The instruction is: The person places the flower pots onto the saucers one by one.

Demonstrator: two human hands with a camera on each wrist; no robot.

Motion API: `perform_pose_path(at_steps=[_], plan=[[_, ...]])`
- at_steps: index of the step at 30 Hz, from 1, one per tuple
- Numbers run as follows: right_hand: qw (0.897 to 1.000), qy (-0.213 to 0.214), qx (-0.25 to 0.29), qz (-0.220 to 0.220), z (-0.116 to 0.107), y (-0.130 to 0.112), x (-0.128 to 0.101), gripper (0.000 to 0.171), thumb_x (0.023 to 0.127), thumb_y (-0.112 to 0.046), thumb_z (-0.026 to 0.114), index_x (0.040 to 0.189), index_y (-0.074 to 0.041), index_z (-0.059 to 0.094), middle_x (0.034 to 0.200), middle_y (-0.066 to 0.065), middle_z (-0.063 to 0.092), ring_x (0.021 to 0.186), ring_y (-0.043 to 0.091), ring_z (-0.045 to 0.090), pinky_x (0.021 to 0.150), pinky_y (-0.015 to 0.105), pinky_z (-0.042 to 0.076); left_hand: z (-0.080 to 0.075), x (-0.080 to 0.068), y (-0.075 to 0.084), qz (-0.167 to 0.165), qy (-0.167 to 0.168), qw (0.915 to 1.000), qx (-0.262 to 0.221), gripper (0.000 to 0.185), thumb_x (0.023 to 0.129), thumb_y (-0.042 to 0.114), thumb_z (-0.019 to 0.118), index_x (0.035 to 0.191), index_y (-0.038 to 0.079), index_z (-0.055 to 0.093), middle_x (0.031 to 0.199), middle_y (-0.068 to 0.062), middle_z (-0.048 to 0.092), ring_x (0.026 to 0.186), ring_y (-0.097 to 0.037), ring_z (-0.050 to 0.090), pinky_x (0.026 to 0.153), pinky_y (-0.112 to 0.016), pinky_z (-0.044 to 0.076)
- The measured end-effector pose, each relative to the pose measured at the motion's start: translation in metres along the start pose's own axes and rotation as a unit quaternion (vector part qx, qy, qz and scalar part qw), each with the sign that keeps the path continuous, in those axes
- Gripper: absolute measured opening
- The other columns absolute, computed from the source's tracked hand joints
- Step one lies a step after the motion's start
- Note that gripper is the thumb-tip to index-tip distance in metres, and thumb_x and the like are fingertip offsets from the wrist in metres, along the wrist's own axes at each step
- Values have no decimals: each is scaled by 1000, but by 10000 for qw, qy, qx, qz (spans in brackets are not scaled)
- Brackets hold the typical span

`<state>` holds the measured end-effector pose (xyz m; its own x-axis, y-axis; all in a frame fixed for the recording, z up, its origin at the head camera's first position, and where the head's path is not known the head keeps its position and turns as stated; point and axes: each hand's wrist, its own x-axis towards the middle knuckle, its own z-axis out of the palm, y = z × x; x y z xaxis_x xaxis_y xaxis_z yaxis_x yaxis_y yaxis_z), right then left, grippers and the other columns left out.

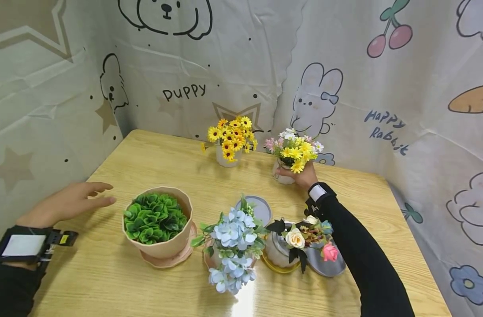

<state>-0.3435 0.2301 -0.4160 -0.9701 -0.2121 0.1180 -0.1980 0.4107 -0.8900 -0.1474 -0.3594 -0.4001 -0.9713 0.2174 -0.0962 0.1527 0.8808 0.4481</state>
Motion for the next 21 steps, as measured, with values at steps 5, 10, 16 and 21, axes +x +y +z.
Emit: perform_pose_path(at_steps=[5, 10, 16, 21], plan=[[9975, 235, -638, 176, -4, 11, 6, 94, 86, -17, 92, 161, -5, 37, 160, 20, 45, 153, 38, 38, 129, 55, 25, -1, 0, 4, -43, -48, 10000, -17, 66, 109, 40, 61, 147, -14, 53, 141, -40, 58, 125, -59, 60, 98, -68, 52], [9954, 357, -879, 135, -13, 19, 5, 102, 83, -23, 95, 163, -6, 35, 162, 19, 44, 153, 39, 37, 129, 55, 26, -2, 0, 6, -50, -103, 9999, -7, 67, 109, 41, 60, 147, -14, 53, 142, -40, 57, 127, -59, 58, 99, -68, 51], [9984, 460, -327, 63, -25, -5, -12, 83, 87, -7, 89, 155, -6, 42, 154, 16, 49, 149, 36, 41, 127, 54, 30, -4, 2, 6, -73, -80, 9999, 26, 68, 109, 42, 60, 148, -14, 52, 142, -41, 57, 126, -59, 59, 98, -69, 52], [9990, 423, -158, -10, -46, 10, -16, 71, 88, -13, 90, 149, -8, 53, 145, 10, 57, 139, 31, 51, 119, 57, 40, -3, 3, 6, -1, -80, 10000, 5, 69, 109, 44, 59, 148, -13, 53, 141, -39, 58, 126, -59, 59, 98, -69, 52]])
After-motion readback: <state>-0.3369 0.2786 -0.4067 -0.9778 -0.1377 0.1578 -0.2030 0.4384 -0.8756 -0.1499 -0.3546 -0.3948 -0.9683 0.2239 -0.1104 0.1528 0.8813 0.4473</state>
